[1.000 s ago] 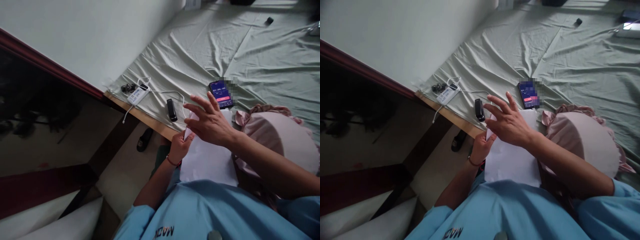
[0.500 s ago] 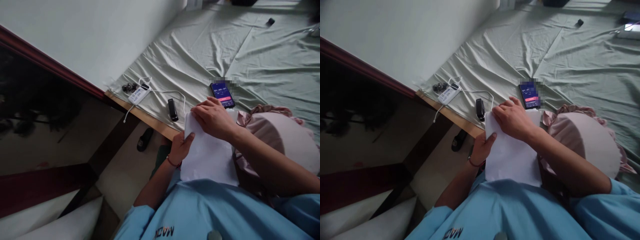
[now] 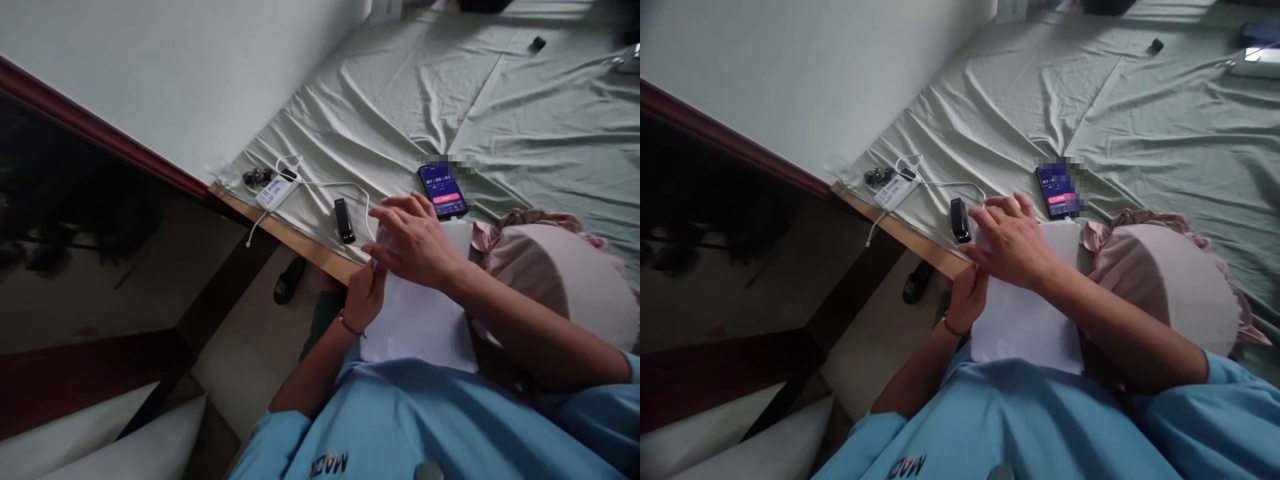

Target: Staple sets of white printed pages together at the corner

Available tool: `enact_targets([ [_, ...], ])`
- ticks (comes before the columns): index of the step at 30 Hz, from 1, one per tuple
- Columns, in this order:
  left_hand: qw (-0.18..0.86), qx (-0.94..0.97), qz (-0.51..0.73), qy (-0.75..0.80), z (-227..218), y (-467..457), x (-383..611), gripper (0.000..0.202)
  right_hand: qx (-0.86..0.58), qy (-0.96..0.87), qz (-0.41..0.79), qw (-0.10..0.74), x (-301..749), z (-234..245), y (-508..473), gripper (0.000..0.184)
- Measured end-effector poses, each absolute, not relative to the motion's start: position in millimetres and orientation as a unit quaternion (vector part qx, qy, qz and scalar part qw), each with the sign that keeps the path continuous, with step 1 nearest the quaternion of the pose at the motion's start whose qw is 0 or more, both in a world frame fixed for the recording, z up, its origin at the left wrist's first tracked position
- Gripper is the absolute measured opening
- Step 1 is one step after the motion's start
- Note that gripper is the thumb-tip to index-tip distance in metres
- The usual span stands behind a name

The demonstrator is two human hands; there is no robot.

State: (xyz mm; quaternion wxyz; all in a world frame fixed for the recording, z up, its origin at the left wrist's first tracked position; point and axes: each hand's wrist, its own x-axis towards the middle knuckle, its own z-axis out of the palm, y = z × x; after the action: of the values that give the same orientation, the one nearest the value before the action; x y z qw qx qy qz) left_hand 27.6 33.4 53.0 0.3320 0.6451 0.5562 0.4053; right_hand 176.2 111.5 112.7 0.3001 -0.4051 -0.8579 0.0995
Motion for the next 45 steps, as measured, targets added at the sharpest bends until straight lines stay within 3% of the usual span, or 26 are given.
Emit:
enact_targets([
  [9, 0.316, 0.658, 0.401, 0.554, 53.4, 29.5, 29.9, 0.029, -0.412, -0.846, 0.121, 0.317, 167.6, 114.1, 111.3, 0.015],
  [14, 0.328, 0.657, 0.404, 0.546, 52.4, 27.9, 30.0, 0.033, -0.421, -0.849, 0.140, 0.286, 167.1, 114.8, 112.8, 0.021],
  [19, 0.368, 0.619, 0.408, 0.561, 49.4, 26.9, 24.3, 0.048, -0.395, -0.860, 0.150, 0.285, 179.4, 116.9, 119.0, 0.033],
  [28, 0.443, 0.580, 0.401, 0.554, 28.3, 5.7, 14.8, 0.051, -0.379, -0.886, 0.160, 0.216, 190.6, 108.3, 127.0, 0.037],
  [36, 0.514, 0.431, 0.449, 0.591, 14.7, -15.7, 7.1, 0.068, -0.399, -0.883, 0.186, 0.166, 157.3, 92.5, 145.9, 0.038],
  [42, 0.431, 0.461, 0.429, 0.646, 25.0, 6.2, -1.6, 0.078, -0.367, -0.898, 0.186, 0.154, 136.7, 97.8, 139.4, 0.034],
  [45, 0.411, 0.492, 0.444, 0.626, 27.0, 22.2, -3.2, 0.073, -0.355, -0.904, 0.177, 0.160, 133.9, 98.7, 136.1, 0.034],
])
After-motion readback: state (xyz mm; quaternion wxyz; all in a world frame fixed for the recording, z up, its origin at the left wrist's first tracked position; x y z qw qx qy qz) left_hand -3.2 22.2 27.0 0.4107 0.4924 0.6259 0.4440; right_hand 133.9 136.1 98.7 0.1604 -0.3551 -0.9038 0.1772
